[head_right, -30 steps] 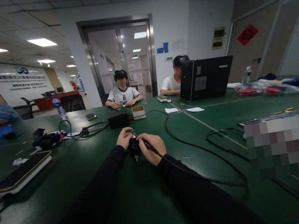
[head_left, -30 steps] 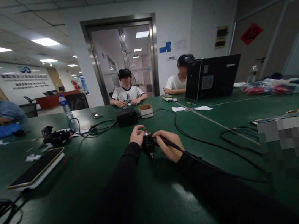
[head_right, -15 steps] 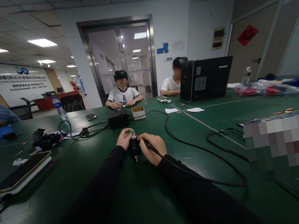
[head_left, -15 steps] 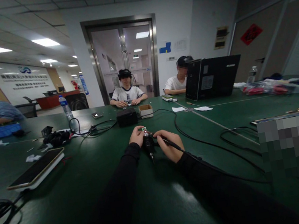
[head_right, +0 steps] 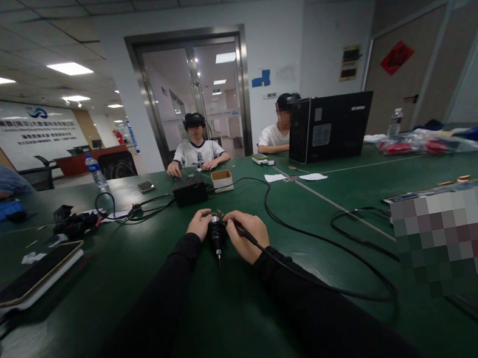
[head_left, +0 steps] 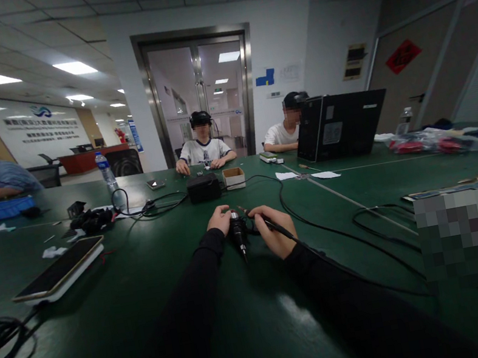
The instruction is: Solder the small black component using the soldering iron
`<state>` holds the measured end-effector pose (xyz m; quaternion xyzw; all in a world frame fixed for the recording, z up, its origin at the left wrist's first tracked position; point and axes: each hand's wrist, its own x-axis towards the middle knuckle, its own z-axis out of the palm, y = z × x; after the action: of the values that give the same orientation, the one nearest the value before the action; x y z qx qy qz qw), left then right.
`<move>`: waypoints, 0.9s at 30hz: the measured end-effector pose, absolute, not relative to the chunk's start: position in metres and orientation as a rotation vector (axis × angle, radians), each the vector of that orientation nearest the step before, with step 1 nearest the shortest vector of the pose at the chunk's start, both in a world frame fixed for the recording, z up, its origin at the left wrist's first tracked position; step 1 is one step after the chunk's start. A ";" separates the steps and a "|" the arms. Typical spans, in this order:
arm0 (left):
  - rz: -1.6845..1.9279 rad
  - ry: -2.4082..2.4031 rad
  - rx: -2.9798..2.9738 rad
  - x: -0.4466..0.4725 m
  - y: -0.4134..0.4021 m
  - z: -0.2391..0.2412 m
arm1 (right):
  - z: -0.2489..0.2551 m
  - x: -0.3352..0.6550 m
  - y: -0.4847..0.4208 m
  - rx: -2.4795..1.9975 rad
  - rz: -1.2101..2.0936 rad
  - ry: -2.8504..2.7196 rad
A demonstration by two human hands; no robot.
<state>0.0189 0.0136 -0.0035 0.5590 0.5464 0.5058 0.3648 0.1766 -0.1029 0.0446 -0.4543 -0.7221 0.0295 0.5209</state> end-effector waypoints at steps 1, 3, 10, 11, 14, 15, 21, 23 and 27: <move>1.285 1.475 1.472 0.017 0.010 -0.001 | 0.045 0.177 -0.103 -1.085 0.071 -1.731; 1.267 1.585 1.555 0.013 0.002 0.003 | 0.045 0.177 -0.103 -1.085 0.069 -1.730; 1.208 1.450 1.744 0.004 -0.024 0.011 | 0.045 0.176 -0.104 -1.101 0.057 -1.725; 1.166 1.446 1.759 0.004 -0.026 0.012 | 0.045 0.176 -0.103 -1.101 0.053 -1.725; 1.105 1.460 1.806 0.009 -0.032 0.014 | 0.043 0.176 -0.102 -1.106 0.055 -1.722; 1.102 1.478 1.813 0.012 -0.034 0.015 | 0.043 0.177 -0.101 -1.109 0.058 -1.724; 0.976 1.641 1.815 0.016 -0.044 0.030 | 0.044 0.178 -0.101 -1.109 0.047 -1.722; 0.960 1.628 1.798 0.004 -0.049 0.034 | 0.045 0.178 -0.102 -1.101 0.042 -1.717; 0.874 1.595 1.775 -0.048 -0.067 0.037 | 0.046 0.178 -0.102 -1.084 0.043 -1.710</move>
<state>-0.0476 -0.0671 0.0366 0.6672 0.5995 0.3287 0.2957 0.1780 -0.1023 0.0457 -0.4541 -0.7161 0.0179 0.5298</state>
